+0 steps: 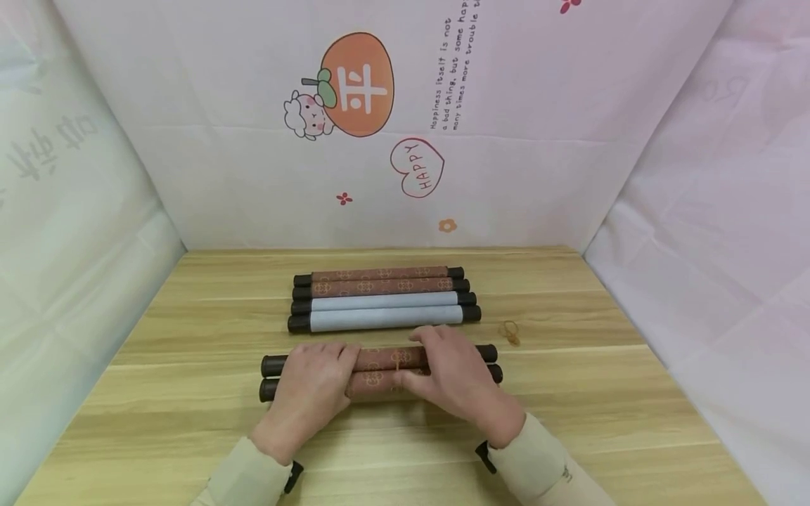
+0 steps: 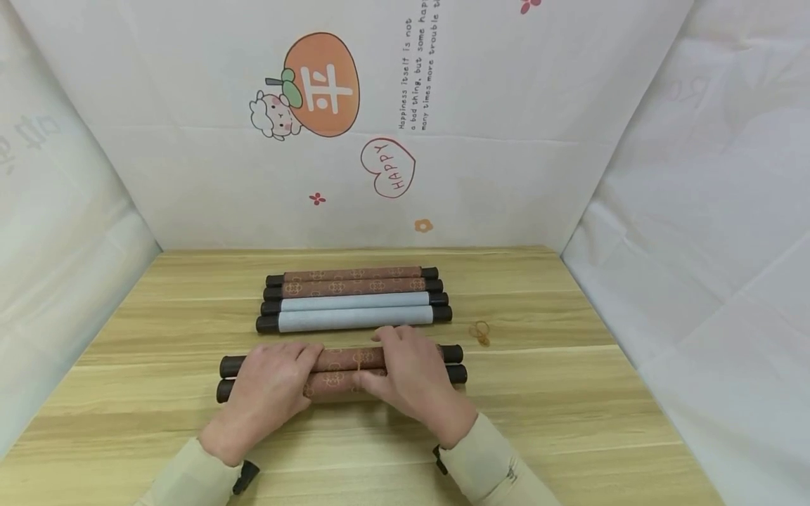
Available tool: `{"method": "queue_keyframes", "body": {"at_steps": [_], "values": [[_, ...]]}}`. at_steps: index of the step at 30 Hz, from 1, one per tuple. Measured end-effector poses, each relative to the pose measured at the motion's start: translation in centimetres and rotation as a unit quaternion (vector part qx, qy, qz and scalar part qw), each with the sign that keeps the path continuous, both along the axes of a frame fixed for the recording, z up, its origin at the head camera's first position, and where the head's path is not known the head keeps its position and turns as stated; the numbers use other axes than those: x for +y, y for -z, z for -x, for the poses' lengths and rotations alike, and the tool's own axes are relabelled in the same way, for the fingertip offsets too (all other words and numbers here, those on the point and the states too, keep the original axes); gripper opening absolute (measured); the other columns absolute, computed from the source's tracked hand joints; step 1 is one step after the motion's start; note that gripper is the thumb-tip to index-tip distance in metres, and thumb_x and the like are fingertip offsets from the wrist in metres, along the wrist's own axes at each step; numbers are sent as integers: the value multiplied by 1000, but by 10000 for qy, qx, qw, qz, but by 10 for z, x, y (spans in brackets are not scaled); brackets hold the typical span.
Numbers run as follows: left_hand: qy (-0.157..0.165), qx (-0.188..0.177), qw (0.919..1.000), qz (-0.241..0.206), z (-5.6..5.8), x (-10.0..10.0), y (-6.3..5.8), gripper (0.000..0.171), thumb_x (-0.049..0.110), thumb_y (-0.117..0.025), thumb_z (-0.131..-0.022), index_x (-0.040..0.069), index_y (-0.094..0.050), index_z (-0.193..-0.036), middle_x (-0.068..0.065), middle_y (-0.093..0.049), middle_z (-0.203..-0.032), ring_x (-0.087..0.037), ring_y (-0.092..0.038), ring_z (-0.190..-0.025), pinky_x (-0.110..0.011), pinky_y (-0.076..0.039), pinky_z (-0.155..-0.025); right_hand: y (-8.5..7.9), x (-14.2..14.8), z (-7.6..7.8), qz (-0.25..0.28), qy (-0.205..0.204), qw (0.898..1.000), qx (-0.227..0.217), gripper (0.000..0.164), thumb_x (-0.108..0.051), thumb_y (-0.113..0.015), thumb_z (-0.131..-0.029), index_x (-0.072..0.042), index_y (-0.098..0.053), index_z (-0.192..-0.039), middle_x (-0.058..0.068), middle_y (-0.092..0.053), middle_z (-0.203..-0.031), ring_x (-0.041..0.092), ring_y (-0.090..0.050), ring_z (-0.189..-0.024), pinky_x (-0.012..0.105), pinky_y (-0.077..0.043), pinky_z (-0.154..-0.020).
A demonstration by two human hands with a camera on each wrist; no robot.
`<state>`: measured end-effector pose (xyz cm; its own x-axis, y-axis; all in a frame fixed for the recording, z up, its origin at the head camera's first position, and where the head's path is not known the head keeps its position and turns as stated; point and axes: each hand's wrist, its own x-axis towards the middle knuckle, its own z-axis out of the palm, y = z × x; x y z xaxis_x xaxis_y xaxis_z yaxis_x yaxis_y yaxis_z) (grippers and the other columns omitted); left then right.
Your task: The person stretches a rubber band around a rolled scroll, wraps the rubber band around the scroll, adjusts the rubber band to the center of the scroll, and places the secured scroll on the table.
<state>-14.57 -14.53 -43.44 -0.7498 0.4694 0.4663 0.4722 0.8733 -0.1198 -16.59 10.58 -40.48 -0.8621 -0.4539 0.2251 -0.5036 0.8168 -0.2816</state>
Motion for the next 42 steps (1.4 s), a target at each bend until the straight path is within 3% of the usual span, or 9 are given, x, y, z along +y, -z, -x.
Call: {"method": "queue_keyframes", "body": {"at_steps": [3,6,10,18,25,32,36,39,42], "values": [[-107,225,9997,-24,0,1,-1,69,26,-97,-56,9,-72,-118,-7,-76,-99,-24,-74,-83,-40,-55,-64,-5,-7,-4,391,204,9987,248,28,-50,-78,-90,-22,-74,-92,-9,-67,-83,9,-59,-74,29,-49,-66],[-157,438,9989,-103,-2,4,-2,66,27,-98,-55,10,-72,-112,-7,-75,-95,-25,-73,-79,-41,-53,-62,-3,-15,-7,397,393,9982,205,22,-42,-75,-93,-28,-70,-76,-18,-57,-67,0,-48,-58,22,-41,-53],[-212,686,9973,-145,-4,8,-3,59,27,-97,-58,9,-71,-107,-7,-74,-93,-27,-71,-77,-44,-54,-64,1,-22,-12,355,713,9964,285,15,-30,-71,-92,-24,-69,-78,-16,-56,-65,0,-46,-54,22,-41,-49],[-294,1123,9932,-100,-7,16,-1,77,31,-104,-48,8,-69,-113,-10,-74,-97,-31,-71,-81,-47,-55,-70,0,-25,-9,829,949,9888,797,16,-18,-67,-85,-25,-62,-72,-14,-53,-64,1,-44,-52,21,-37,-46],[-381,988,9942,-166,-8,15,-7,84,30,-106,-44,9,-69,-117,-10,-73,-98,-32,-72,-82,-47,-56,-71,-3,-23,-14,586,909,9931,461,17,-25,-69,-90,-24,-65,-74,-15,-53,-61,1,-43,-50,22,-37,-46],[-806,357,9957,-296,-10,12,-14,77,33,-102,-52,5,-71,-117,-12,-75,-98,-30,-73,-81,-47,-57,-69,-10,-16,-20,607,818,9912,841,9,-24,-75,-89,-22,-74,-80,-14,-65,-68,-1,-50,-53,22,-42,-49],[-1017,-581,9894,-857,-12,13,-19,63,31,-96,-60,3,-72,-111,-11,-73,-89,-26,-70,-70,-43,-56,-58,-11,-11,-20,566,797,9906,958,7,-21,-74,-88,-22,-74,-81,-12,-68,-71,0,-55,-57,22,-44,-50],[-1158,-1771,9661,-1480,-12,13,-26,59,37,-95,-65,5,-70,-108,-6,-69,-83,-19,-64,-65,-38,-52,-52,-10,-7,-18,620,778,9896,1035,5,-19,-74,-87,-20,-75,-83,-10,-70,-73,2,-58,-59,21,-45,-50],[-1163,-2929,9241,-2160,-11,12,-32,59,48,-93,-68,9,-70,-107,1,-67,-81,-14,-60,-65,-34,-49,-55,-9,-5,-15,650,788,9895,1024,4,-18,-73,-88,-19,-76,-87,-9,-72,-76,3,-62,-61,22,-45,-50]]}}
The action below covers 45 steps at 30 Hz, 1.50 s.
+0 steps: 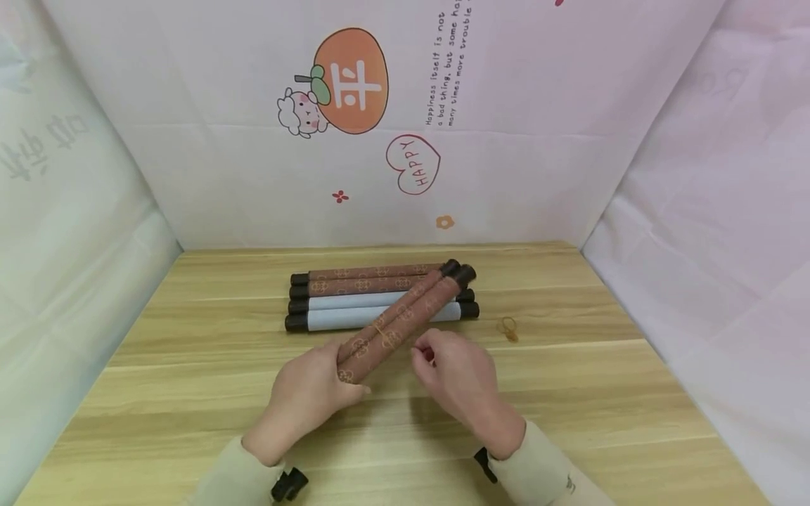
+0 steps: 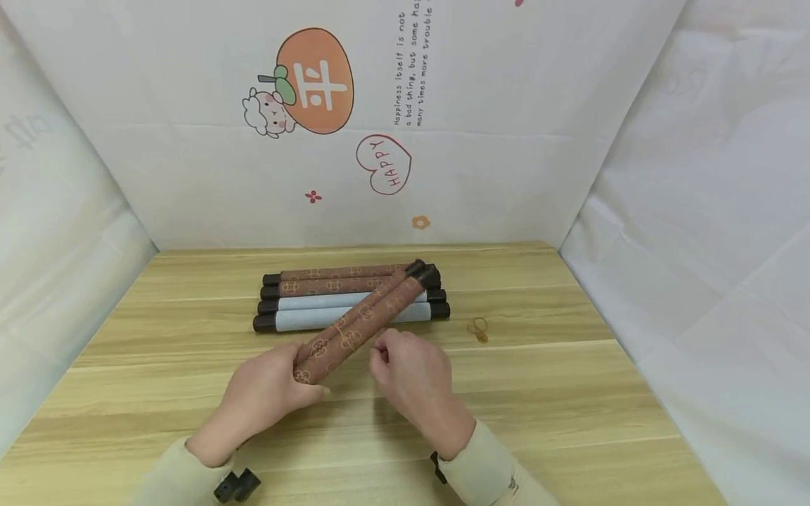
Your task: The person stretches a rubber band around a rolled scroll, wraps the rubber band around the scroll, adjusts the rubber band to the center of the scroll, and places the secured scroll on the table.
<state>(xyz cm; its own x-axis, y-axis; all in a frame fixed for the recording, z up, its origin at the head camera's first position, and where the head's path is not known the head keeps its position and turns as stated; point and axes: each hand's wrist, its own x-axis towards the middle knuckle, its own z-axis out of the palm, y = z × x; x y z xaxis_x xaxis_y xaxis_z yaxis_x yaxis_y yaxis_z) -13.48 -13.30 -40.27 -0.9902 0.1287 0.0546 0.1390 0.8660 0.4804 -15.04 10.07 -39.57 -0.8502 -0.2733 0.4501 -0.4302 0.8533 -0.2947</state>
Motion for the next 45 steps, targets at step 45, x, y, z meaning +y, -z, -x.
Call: {"method": "queue_keyframes", "body": {"at_steps": [45], "values": [[1088,-3690,7303,-5645,-13,-14,4,51,30,-59,-105,-6,-43,-136,-9,-69,-105,-17,-72,-85,-34,-61,-76,-1,7,10,-22,-1430,9817,1254,1,-19,-73,-94,-18,-73,-93,-8,-73,-82,4,-68,-67,19,-51,-54]]}}
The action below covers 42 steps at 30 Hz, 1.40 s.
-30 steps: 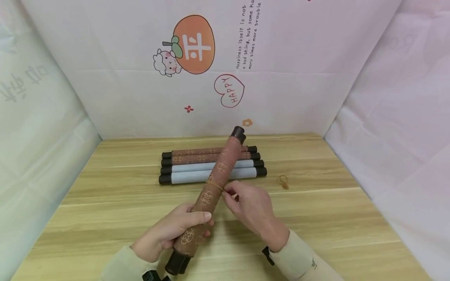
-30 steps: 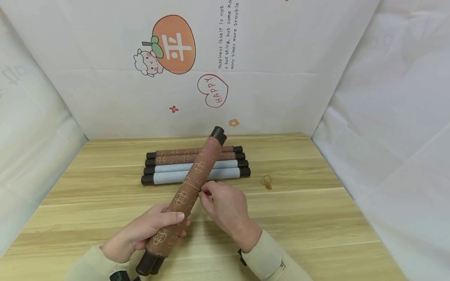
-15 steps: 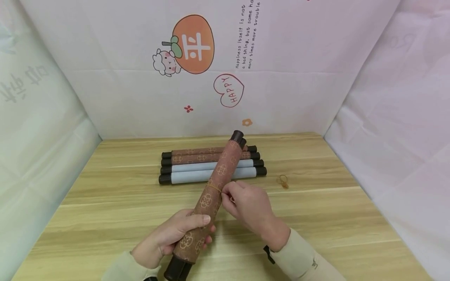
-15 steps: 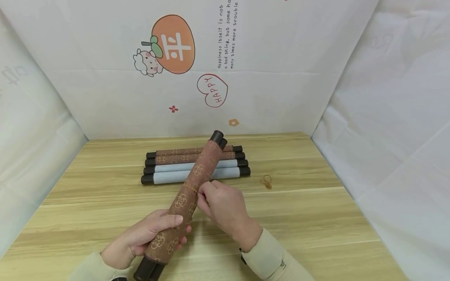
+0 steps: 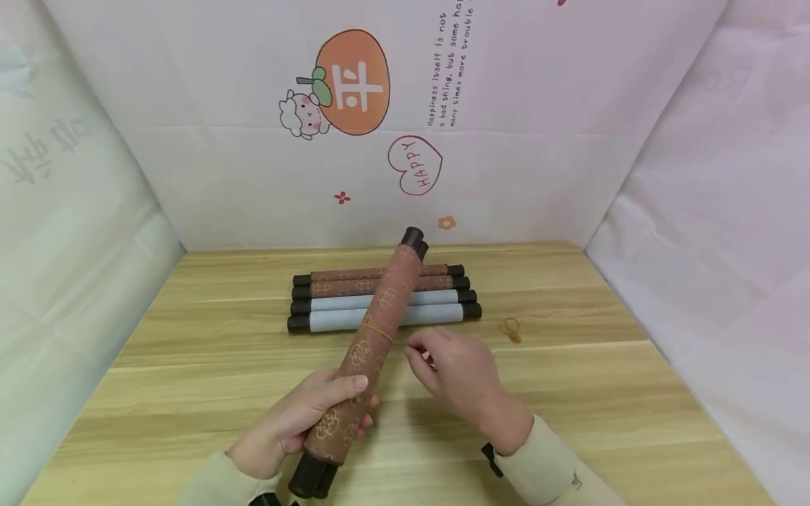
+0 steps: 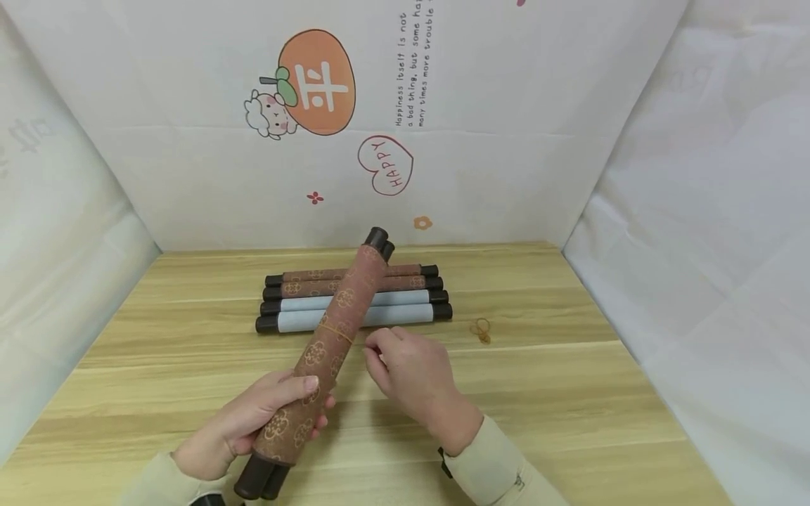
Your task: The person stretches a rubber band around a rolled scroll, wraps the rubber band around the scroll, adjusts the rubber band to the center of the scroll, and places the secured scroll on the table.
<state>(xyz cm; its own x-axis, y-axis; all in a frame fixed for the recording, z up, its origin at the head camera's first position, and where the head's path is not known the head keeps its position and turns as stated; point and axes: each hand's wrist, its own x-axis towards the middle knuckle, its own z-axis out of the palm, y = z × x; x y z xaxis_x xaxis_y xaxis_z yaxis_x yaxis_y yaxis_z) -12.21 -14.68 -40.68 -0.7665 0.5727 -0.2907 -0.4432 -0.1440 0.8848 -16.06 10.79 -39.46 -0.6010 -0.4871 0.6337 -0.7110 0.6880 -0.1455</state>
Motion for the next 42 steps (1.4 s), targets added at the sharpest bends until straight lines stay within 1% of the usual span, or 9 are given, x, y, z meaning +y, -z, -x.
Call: {"method": "queue_keyframes", "body": {"at_steps": [4,9,11,14,23,29,39,41,42], "values": [[-364,515,9949,781,4,-9,-5,46,33,-63,-102,-7,-53,-123,-10,-70,-97,-18,-70,-82,-32,-59,-70,1,5,0,-67,229,9996,-123,4,-18,-76,-93,-17,-75,-97,-7,-73,-83,5,-65,-64,20,-48,-52],[-810,1060,9695,2055,14,-25,-11,52,42,-70,-96,-2,-59,-121,-13,-67,-91,-21,-63,-76,-35,-54,-62,3,17,0,-382,895,9938,-536,23,-25,-79,-91,-12,-75,-111,3,-77,-100,21,-72,-88,35,-59,-69],[-984,1272,9541,2525,19,-32,-12,60,46,-72,-94,-2,-59,-127,-15,-65,-95,-23,-61,-78,-37,-53,-62,4,23,0,-617,1146,9885,-771,33,-28,-79,-92,-10,-73,-118,8,-76,-111,31,-70,-106,45,-60,-86],[-1166,1569,9295,3129,27,-43,-15,69,49,-74,-92,-2,-57,-136,-17,-65,-102,-25,-61,-83,-38,-53,-64,7,32,1,-992,1376,9804,-1002,46,-32,-80,-91,-7,-68,-128,15,-72,-121,37,-66,-117,50,-54,-100],[-1527,2356,8362,4711,42,-77,-16,81,55,-71,-93,-3,-49,-145,-20,-68,-115,-26,-66,-90,-36,-54,-70,9,51,1,-1296,1716,9714,-1005,59,-36,-81,-88,-1,-63,-133,24,-69,-129,46,-60,-128,59,-44,-111],[-1805,2477,8072,5045,54,-103,-15,87,58,-65,-95,-7,-42,-147,-24,-66,-116,-27,-65,-83,-35,-52,-63,8,57,1,-1203,1938,9650,-1292,62,-35,-79,-90,0,-61,-137,29,-64,-135,54,-52,-134,65,-41,-111],[-2028,2261,7232,6203,58,-167,-6,85,62,-63,-95,-15,-50,-127,-30,-67,-104,-35,-66,-77,-43,-47,-56,9,51,4,-1217,1950,9627,-1424,64,-35,-80,-89,-1,-59,-139,31,-62,-137,56,-50,-134,68,-40,-110],[-2059,2400,7149,6237,57,-178,-3,82,57,-64,-96,-15,-49,-132,-34,-66,-111,-36,-67,-77,-45,-49,-56,10,49,6,-1247,1946,9621,-1445,65,-35,-80,-89,-1,-59,-141,30,-61,-137,55,-49,-135,68,-40,-110],[-2027,2530,7132,6214,57,-184,-2,79,51,-65,-97,-11,-45,-142,-35,-64,-122,-36,-68,-76,-45,-49,-54,11,48,7,-1257,1939,9620,-1455,66,-35,-80,-89,-1,-58,-141,30,-61,-137,55,-49,-134,68,-40,-110]]}}
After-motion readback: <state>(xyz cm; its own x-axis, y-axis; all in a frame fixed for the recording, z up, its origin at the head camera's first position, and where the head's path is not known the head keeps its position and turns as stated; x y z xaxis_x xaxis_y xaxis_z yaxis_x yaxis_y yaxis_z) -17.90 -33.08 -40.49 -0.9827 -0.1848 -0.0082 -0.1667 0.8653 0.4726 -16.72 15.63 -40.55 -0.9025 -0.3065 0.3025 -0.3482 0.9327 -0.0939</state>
